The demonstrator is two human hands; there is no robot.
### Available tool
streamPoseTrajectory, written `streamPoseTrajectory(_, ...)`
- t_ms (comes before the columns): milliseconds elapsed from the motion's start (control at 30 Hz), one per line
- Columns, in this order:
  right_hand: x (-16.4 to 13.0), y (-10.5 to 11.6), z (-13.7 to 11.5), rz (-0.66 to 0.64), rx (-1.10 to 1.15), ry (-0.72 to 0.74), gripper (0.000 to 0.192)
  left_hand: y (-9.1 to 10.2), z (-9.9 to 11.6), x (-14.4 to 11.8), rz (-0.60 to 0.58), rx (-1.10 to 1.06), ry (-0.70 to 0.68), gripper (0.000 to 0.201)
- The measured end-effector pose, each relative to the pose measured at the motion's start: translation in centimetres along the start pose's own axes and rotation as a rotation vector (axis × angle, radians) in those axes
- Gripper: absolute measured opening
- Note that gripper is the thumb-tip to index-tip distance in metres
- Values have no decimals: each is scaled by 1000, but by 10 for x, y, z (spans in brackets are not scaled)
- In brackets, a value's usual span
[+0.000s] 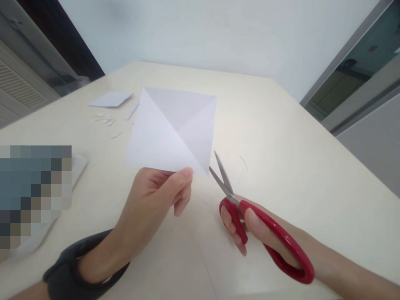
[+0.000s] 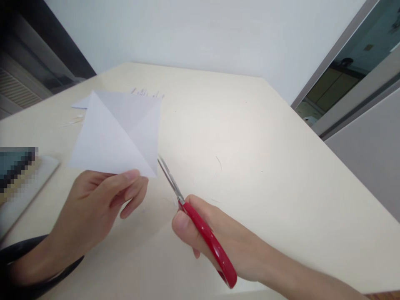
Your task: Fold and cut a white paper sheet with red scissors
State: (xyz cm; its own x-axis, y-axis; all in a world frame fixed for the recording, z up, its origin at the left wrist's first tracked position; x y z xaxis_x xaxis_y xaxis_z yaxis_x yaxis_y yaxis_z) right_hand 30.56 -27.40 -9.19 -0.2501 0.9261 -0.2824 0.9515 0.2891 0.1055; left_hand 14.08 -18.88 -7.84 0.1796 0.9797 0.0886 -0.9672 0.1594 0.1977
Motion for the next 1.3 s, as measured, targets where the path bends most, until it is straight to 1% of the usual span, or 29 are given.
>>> streamPoseTrajectory(33,0,-2,-1,-19,7,-25,43,0,-1,0,-2,-4,1,50)
streamPoseTrajectory(67,-1,-4,-2,-52,15,-23,42,-1,-2,-1,-9,-10,5,50)
streamPoseTrajectory(133,-2,-6,-4,-74,34,-27,41,-3,-2,-2,-40,-26,9,50)
streamPoseTrajectory(333,-3,-5,-9,-63,29,-47,41,-10,-1,-9,-138,33,13,52)
streamPoseTrajectory(500,-3,-7,-8,-49,40,-87,42,-12,1,-12,-179,-19,-5,51)
streamPoseTrajectory(800,-1,-7,-4,-25,62,-62,44,-11,-2,-13,-181,-40,24,53)
streamPoseTrajectory(1167,-3,-8,-11,-36,68,-68,41,-12,-1,-12,-191,-56,44,51)
streamPoseTrajectory(1300,-2,-8,-6,-45,59,-66,41,-13,0,-11,-199,-79,55,51)
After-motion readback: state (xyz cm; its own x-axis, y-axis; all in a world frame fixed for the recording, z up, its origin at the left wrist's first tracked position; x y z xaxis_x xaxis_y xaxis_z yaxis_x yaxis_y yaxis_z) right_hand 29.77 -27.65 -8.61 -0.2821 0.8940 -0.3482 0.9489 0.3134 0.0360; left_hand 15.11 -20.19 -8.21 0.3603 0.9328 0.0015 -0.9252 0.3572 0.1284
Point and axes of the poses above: each hand's wrist, its own x-axis towards the middle knuckle, its own y-axis out of the back of the hand, z = x × y, the point moved 5 cm from there along x, towards the middle knuckle, and after that the axes turned 12 degrees about z, right-handed, at the moved point
